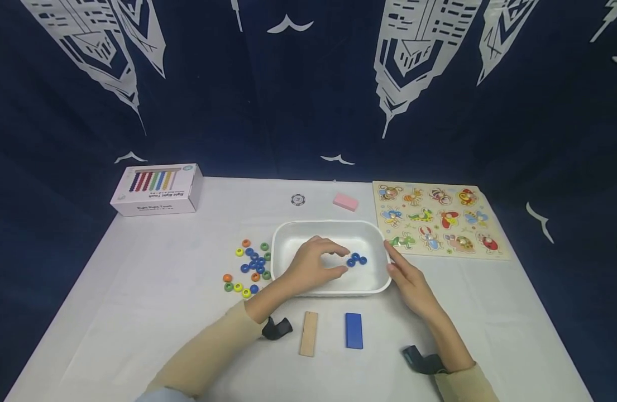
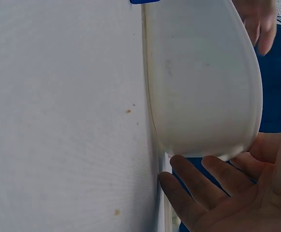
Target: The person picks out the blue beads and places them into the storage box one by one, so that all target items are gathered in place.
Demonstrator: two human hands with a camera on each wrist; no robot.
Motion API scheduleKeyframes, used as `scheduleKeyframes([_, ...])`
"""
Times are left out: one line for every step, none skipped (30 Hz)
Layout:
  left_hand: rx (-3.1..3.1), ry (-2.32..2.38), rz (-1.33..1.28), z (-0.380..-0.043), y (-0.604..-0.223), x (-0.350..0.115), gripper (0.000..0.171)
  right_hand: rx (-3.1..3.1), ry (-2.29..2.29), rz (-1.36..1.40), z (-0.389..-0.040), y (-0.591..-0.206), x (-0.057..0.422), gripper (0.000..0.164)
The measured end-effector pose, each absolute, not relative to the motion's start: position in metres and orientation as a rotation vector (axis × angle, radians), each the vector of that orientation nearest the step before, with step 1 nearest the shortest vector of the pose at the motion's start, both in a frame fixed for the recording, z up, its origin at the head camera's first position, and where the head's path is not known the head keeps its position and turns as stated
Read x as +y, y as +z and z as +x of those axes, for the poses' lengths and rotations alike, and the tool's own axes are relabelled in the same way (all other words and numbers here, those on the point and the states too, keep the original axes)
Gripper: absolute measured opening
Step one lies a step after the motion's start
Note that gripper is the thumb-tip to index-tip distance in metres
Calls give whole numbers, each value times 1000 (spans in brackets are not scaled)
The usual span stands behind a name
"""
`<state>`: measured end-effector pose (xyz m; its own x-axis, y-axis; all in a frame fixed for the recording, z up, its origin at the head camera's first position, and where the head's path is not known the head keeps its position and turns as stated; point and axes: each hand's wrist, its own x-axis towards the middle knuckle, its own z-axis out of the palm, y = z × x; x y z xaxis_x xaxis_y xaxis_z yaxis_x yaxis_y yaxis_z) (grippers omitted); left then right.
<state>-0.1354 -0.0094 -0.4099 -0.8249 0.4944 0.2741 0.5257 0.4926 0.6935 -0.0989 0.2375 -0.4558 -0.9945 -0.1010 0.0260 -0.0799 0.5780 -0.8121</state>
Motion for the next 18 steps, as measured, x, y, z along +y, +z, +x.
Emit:
scheduleKeyframes([-2615, -1312, -896, -130, -407, -16, 28, 2772, -1423, -160, -99, -455, 237, 45])
scheduleKeyframes([-2556, -1352, -874, -125, -404, -24, 26, 2770, -1423, -162, -99, -454, 237, 45])
scheduleKeyframes([-2510, -1388, -845, -121, -403, -31, 25, 2767, -1425, -162, -99, -454, 237, 45])
scheduleKeyframes([-2474, -1403, -820, -117, -402, -39, 25, 2765, -1427, -166, -99, -453, 238, 45])
scheduleKeyframes([-2454, -1423, -789, -113, -402, -48, 24, 2764, -1428, -169, -98, -453, 237, 45])
scheduleKeyframes([-2433, -1442, -760, -110, -403, -56, 24, 2764, -1431, -172, -98, -452, 238, 45])
scheduleKeyframes([-2416, -1449, -736, -108, -405, -66, 24, 2763, -1432, -172, -98, -452, 237, 46])
scheduleKeyframes([-2404, -1443, -712, -106, -409, -75, 24, 2762, -1433, -173, -98, -452, 237, 46])
scheduleKeyframes([-2396, -1445, -681, -104, -412, -85, 25, 2759, -1435, -172, -98, -452, 237, 46])
scheduleKeyframes([-2391, -1438, -653, -102, -416, -95, 26, 2756, -1437, -172, -98, -452, 237, 46])
scheduleKeyframes([-2387, -1440, -615, -100, -419, -105, 26, 2754, -1439, -169, -98, -452, 237, 46])
scheduleKeyframes([-2382, -1426, -580, -98, -424, -114, 27, 2753, -1442, -169, -98, -452, 237, 46])
scheduleKeyframes([-2395, -1408, -538, -96, -428, -123, 27, 2752, -1440, -166, -98, -452, 237, 46])
scheduleKeyframes([-2412, -1386, -491, -95, -432, -131, 27, 2751, -1441, -165, -98, -453, 237, 46])
scheduleKeyframes([-2426, -1384, -439, -93, -435, -138, 28, 2749, -1443, -162, -98, -453, 237, 46])
scheduleKeyframes([-2437, -1375, -397, -92, -438, -144, 28, 2750, -1442, -160, -98, -454, 237, 46])
scheduleKeyframes([-2448, -1363, -354, -91, -441, -149, 27, 2750, -1442, -158, -98, -454, 237, 46])
scheduleKeyframes([-2459, -1353, -315, -90, -444, -153, 27, 2750, -1440, -156, -98, -454, 237, 46])
